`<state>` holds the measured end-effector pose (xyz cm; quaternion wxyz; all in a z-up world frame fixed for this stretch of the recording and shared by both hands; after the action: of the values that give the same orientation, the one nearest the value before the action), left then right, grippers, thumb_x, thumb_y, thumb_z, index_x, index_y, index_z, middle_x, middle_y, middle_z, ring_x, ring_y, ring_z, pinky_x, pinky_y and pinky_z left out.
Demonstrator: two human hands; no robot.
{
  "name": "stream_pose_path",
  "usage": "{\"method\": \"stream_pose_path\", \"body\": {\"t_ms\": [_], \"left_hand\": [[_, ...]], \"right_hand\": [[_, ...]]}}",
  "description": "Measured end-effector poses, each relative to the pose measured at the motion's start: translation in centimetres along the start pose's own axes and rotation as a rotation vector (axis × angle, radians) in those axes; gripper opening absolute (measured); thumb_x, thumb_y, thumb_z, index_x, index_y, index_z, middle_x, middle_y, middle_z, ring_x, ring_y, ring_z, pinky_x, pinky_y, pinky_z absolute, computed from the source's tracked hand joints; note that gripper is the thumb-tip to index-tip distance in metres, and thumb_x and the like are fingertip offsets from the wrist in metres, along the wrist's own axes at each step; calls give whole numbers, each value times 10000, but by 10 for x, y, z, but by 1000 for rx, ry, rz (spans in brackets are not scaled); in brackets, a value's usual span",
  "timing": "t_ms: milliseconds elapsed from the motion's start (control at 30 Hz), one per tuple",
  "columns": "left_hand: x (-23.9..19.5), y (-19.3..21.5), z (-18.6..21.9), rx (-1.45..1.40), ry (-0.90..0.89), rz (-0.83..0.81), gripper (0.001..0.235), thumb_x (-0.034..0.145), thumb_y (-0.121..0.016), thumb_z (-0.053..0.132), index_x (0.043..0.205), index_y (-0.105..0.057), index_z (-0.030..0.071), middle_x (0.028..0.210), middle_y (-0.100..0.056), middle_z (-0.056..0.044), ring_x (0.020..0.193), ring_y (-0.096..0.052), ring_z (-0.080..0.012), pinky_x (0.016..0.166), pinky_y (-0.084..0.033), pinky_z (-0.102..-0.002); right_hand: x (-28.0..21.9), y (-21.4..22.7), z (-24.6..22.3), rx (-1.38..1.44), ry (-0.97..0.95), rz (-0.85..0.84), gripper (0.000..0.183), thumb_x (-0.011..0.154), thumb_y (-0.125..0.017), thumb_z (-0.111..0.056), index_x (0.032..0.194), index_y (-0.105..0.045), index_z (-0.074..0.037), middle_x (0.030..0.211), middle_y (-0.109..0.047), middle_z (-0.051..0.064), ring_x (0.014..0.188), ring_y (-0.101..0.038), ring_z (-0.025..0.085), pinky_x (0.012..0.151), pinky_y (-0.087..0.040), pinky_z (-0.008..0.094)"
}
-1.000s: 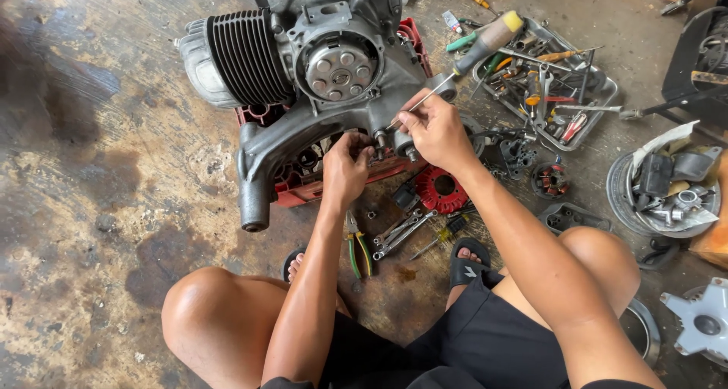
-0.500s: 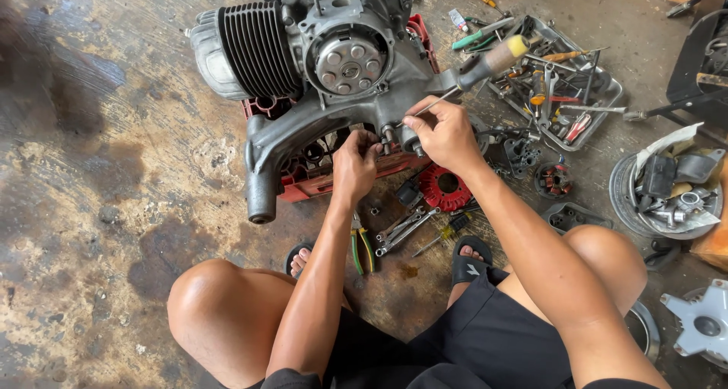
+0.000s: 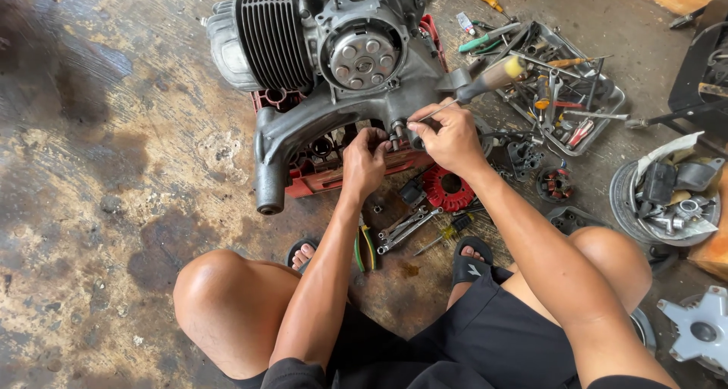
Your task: The person sits on the floor and works on a motorcycle engine placed on a red crate. They use a wrench to tighten bolts on the engine casing, then switch to pliers to adjust a component on the side. Finally, they use a screwdriver to work on a part near the engine's front.
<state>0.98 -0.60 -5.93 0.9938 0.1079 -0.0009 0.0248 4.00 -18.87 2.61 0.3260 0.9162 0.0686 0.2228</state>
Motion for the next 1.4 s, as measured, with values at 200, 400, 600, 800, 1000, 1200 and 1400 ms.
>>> {"method": "stream_pose_path", "body": {"t_ms": [200, 400, 600, 800, 1000, 1200, 1400], "left_hand": [[0, -1, -2, -13, 3, 2, 118, 999, -665, 108, 1100, -654, 49, 924, -712, -167, 871, -719, -328, 734, -555, -462], [-3, -1, 2, -19, 20, -9, 130, 1021, -627, 96, 1129, -628, 24, 941, -704, -196, 878, -705, -343, 738, -540, -479], [-4, -3, 3, -19, 19, -8, 111, 1023, -618, 94, 1111, -618, 27, 937, -694, -196, 875, -696, -336, 732, -536, -476], [0, 3, 12, 16, -52, 45, 167, 942, -686, 59, 1097, -625, 42, 936, -667, -169, 872, -686, -334, 753, -549, -478], [-2, 6, 41, -39, -140, 98, 144, 975, -673, 88, 1113, -646, 55, 966, -643, -158, 908, -693, -323, 772, -568, -442], [1, 0, 33, -56, -113, 134, 132, 976, -675, 92, 1096, -670, 38, 937, -659, -149, 897, -706, -310, 775, -566, -430], [2, 2, 37, -61, -88, 127, 127, 973, -688, 105, 1086, -689, 46, 932, -697, -136, 887, -729, -291, 769, -576, -421]], "right_hand": [[3, 1, -3, -44, 43, -29, 101, 853, -807, -32, 919, -788, -106, 826, -740, 90, 862, -666, 280, 728, -554, 359], [3, -5, 2, -52, 49, -59, 118, 853, -799, -32, 924, -791, -126, 835, -754, 86, 862, -678, 308, 767, -555, 389], [5, 3, -3, -27, -12, -76, 133, 835, -803, -45, 943, -774, -117, 860, -756, 94, 895, -689, 314, 790, -559, 414], [6, 11, -9, 96, -164, 6, 93, 963, -698, -81, 1050, -732, -81, 853, -739, 128, 813, -726, 244, 697, -563, 351], [11, 6, -4, 273, -181, 75, 70, 1014, -636, -34, 1077, -643, -5, 897, -744, 162, 835, -738, 184, 721, -585, 309], [13, 2, -2, 233, -173, 25, 75, 1018, -647, -48, 1088, -654, -22, 858, -754, 146, 829, -750, 191, 709, -590, 314], [18, 5, -6, 301, -197, 3, 70, 1010, -641, -2, 1076, -663, 8, 889, -756, 169, 833, -746, 179, 747, -603, 313]]}}
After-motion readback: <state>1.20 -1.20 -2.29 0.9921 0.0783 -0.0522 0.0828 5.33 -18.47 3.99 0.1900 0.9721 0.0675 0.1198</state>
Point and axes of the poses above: each hand's wrist, its own x-axis towards the middle knuckle, its own y-axis out of the back of the hand, z = x × y, the point moved 2 cm from there along x, towards the middle knuckle
